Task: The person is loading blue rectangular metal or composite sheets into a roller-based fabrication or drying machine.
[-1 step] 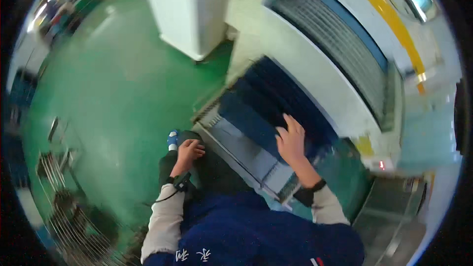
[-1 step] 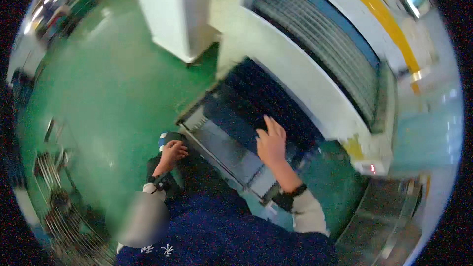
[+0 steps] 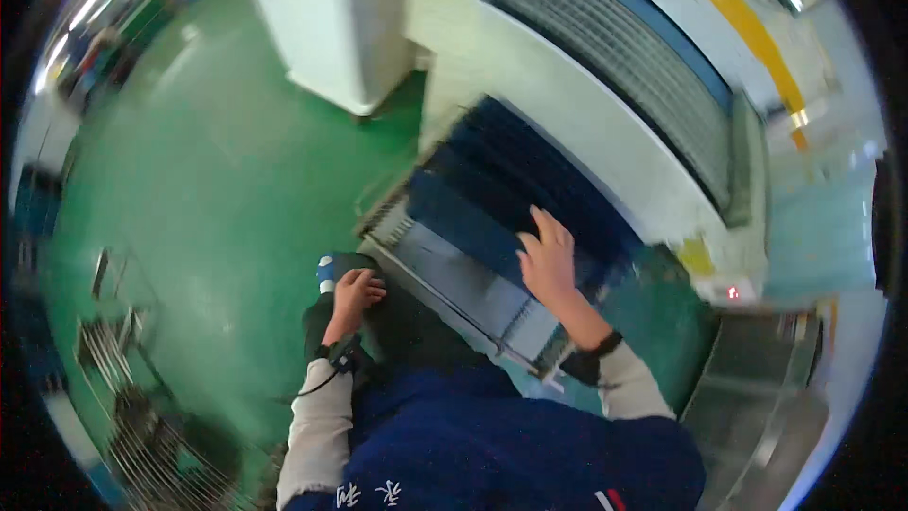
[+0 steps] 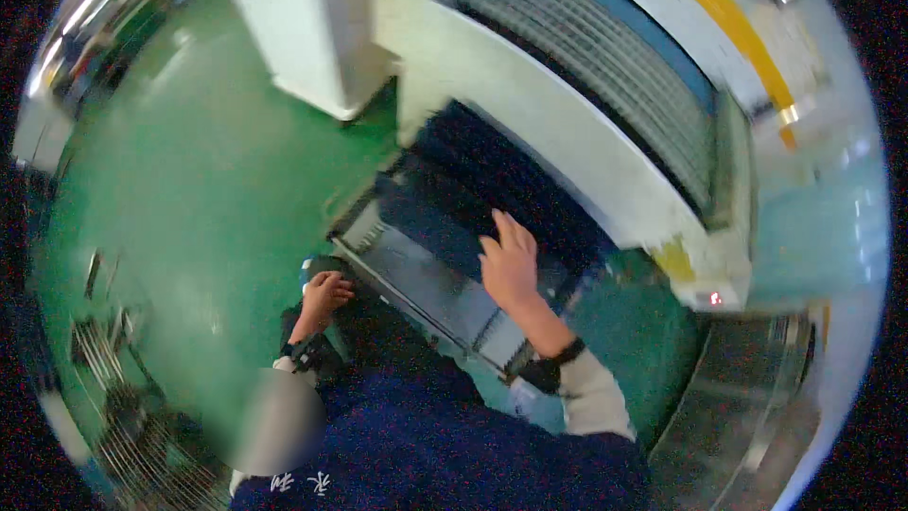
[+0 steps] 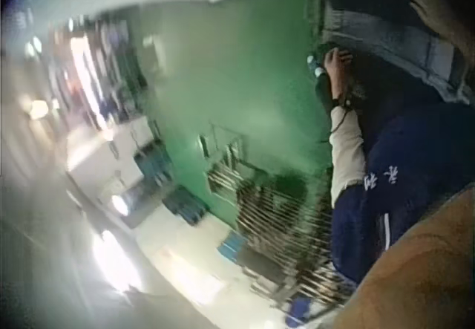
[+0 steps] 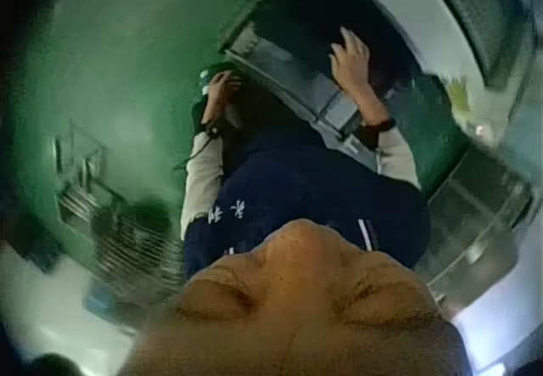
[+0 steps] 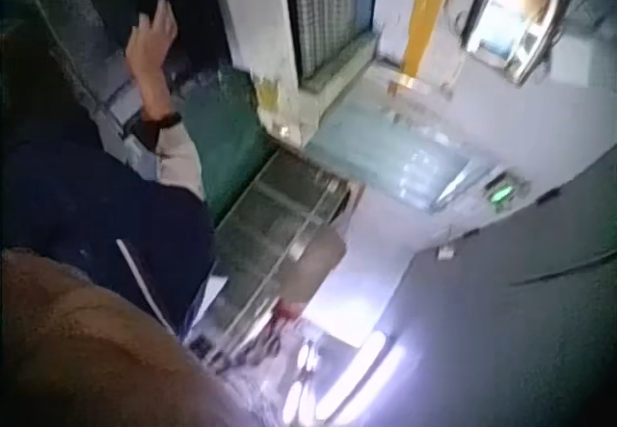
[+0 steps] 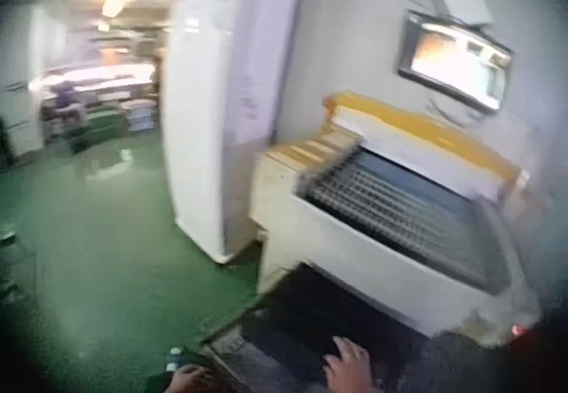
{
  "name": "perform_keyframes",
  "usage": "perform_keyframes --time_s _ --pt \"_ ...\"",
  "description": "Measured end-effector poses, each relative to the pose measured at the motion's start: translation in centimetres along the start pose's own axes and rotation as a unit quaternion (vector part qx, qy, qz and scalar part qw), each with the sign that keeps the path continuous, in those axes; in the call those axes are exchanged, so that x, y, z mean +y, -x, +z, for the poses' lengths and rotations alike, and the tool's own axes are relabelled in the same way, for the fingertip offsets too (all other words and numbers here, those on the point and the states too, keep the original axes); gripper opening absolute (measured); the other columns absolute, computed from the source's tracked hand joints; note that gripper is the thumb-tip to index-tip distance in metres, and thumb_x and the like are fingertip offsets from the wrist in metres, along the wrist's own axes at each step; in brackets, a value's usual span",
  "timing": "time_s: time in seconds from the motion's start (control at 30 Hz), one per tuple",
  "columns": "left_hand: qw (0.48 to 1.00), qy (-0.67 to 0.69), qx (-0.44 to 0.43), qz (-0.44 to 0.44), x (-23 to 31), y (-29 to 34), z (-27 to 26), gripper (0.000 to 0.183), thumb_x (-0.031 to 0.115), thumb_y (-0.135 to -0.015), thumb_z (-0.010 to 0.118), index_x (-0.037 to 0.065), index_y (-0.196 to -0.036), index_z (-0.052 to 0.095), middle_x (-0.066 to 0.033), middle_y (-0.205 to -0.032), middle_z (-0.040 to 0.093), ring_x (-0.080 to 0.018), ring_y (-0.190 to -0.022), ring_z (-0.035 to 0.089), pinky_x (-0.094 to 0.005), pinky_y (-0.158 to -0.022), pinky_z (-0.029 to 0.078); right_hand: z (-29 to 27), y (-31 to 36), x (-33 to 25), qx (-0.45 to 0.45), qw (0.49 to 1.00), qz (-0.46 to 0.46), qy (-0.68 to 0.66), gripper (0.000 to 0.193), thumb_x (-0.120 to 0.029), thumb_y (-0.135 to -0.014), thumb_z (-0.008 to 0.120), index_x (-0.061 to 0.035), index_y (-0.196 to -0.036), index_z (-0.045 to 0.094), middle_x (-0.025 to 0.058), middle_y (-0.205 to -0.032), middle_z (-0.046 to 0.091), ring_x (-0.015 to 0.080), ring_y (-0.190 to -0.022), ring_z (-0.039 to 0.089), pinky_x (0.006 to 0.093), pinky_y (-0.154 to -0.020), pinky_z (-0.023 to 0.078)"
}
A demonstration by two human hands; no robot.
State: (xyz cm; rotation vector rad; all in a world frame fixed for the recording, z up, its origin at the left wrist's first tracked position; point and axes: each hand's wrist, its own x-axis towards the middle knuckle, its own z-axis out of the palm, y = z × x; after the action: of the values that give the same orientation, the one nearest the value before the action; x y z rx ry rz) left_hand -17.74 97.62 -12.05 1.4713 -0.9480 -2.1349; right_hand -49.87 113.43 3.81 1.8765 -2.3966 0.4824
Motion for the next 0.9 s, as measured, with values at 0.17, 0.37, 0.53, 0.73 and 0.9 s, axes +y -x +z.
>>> perform_keyframes --time_s 0.17,0.37,0.53,0.73,0.9 --pt "1.000 0.007 0.004 -0.003 -0.4 -0.1 -0.5 0.025 0.021 -0.095 0.057 0.001 -0.110 0.055 -0.0113 -0.087 0.066 -0.0171 -0.068 0.065 -0.0248 -0.056 0.050 1.4 0.8 0.0 -0.001 0.999 0.044 -0.025 0.032 -0.008 -0.075 0.067 -0.0035 -0.107 0.062 0.0188 -0.146 0.036 0.0382 -0.133 0.036 0.0521 -0.106 0.030" --pt "1.000 -0.009 -0.029 0.001 -0.2 -0.8 0.0 0.023 0.019 -0.096 0.056 0.001 -0.110 0.055 -0.0111 -0.086 0.066 -0.0164 -0.065 0.064 -0.0241 -0.053 0.048 2.5 2.3 0.8 0.026 0.998 0.045 -0.027 0.027 -0.006 -0.077 0.064 -0.0041 -0.104 0.061 0.0186 -0.140 0.044 0.0393 -0.135 0.033 0.0532 -0.105 0.032" --pt "1.000 -0.028 -0.003 0.004 0.0 -0.7 0.1 0.024 0.021 -0.096 0.056 0.001 -0.110 0.055 -0.0113 -0.088 0.066 -0.0163 -0.067 0.064 -0.0242 -0.054 0.048 2.4 2.4 0.3 0.030 0.998 0.037 -0.049 0.020 -0.005 -0.075 0.064 -0.0050 -0.094 0.062 0.0168 -0.131 0.053 0.0385 -0.135 0.034 0.0530 -0.104 0.035" --pt "1.000 -0.028 0.003 -0.001 -0.3 -0.9 -0.5 0.026 0.023 -0.095 0.058 0.002 -0.110 0.056 -0.0121 -0.088 0.066 -0.0163 -0.067 0.064 -0.0251 -0.055 0.048 2.1 1.2 1.3 0.077 0.994 0.048 -0.064 0.014 -0.007 -0.074 0.066 -0.0060 -0.088 0.064 0.0162 -0.133 0.051 0.0369 -0.130 0.039 0.0506 -0.098 0.038" --pt "1.000 -0.006 -0.019 0.006 -0.7 -1.1 -0.9 0.027 0.022 -0.095 0.058 0.001 -0.112 0.056 -0.0134 -0.089 0.066 -0.0172 -0.067 0.064 -0.0257 -0.054 0.049 1.0 -0.3 3.3 -0.001 0.996 0.080 -0.033 0.018 -0.019 -0.075 0.070 -0.0068 -0.088 0.068 0.0143 -0.123 0.054 0.0342 -0.119 0.047 0.0486 -0.093 0.041"
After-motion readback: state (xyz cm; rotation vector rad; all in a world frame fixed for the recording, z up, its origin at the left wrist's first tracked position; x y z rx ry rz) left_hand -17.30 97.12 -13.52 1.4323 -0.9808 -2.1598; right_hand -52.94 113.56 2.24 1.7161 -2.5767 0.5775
